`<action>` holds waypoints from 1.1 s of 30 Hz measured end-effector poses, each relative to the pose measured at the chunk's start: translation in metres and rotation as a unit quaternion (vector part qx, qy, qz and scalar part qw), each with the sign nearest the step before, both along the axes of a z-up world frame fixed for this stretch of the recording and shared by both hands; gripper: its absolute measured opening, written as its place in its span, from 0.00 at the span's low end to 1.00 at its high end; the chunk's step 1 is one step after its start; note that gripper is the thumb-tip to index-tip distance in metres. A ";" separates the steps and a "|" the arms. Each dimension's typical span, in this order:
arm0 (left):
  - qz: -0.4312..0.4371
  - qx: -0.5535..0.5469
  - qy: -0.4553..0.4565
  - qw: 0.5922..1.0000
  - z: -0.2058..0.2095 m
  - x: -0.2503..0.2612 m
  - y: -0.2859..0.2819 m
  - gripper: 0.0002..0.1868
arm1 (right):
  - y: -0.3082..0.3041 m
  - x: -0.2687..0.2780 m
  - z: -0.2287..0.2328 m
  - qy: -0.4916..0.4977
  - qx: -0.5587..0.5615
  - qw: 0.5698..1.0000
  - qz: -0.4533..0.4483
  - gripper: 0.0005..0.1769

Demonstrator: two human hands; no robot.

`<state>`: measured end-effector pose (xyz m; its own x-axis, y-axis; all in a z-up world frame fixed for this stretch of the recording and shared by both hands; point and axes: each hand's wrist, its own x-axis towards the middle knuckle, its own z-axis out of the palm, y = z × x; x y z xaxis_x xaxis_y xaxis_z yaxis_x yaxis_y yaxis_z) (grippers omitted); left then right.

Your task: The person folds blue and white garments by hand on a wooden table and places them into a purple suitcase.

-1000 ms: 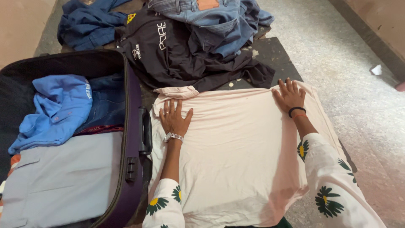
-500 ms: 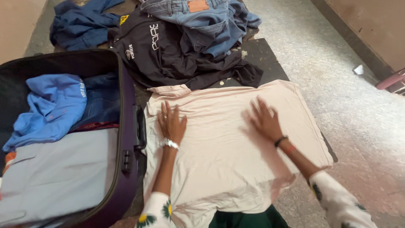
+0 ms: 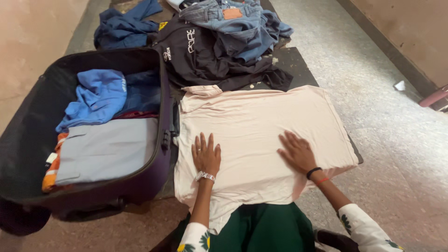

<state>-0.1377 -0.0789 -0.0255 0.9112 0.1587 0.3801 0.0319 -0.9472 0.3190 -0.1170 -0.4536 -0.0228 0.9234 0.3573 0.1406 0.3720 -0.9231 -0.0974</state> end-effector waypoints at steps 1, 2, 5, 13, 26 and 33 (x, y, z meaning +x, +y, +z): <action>-0.001 0.001 0.001 1.000 -0.001 -0.002 0.000 0.30 | -0.013 -0.001 -0.002 0.009 0.010 1.000 -0.023 0.39; -0.001 0.000 -0.002 1.000 -0.002 -0.002 -0.001 0.30 | -0.028 -0.001 -0.002 0.006 0.009 1.000 -0.024 0.39; 0.002 0.000 0.002 1.000 -0.004 0.001 0.000 0.30 | -0.071 -0.005 0.000 -0.031 -0.020 0.996 -0.081 0.40; 0.002 -0.011 0.002 1.000 -0.016 0.002 0.001 0.31 | -0.129 -0.032 0.030 0.029 0.013 0.969 -0.244 0.40; 0.013 -0.127 -0.058 0.990 -0.015 -0.032 0.008 0.32 | -0.116 -0.083 0.021 -0.052 0.330 0.755 -0.564 0.51; 0.130 -0.204 -0.076 0.967 0.010 -0.186 -0.004 0.31 | -0.114 -0.097 0.019 0.254 0.557 0.695 -0.377 0.50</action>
<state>-0.3236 -0.0825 -0.0152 0.7584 0.5405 0.3643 0.1754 -0.7076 0.6845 -0.2145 -0.5673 -0.0033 0.8207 -0.3248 -0.4701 -0.5202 -0.0840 -0.8499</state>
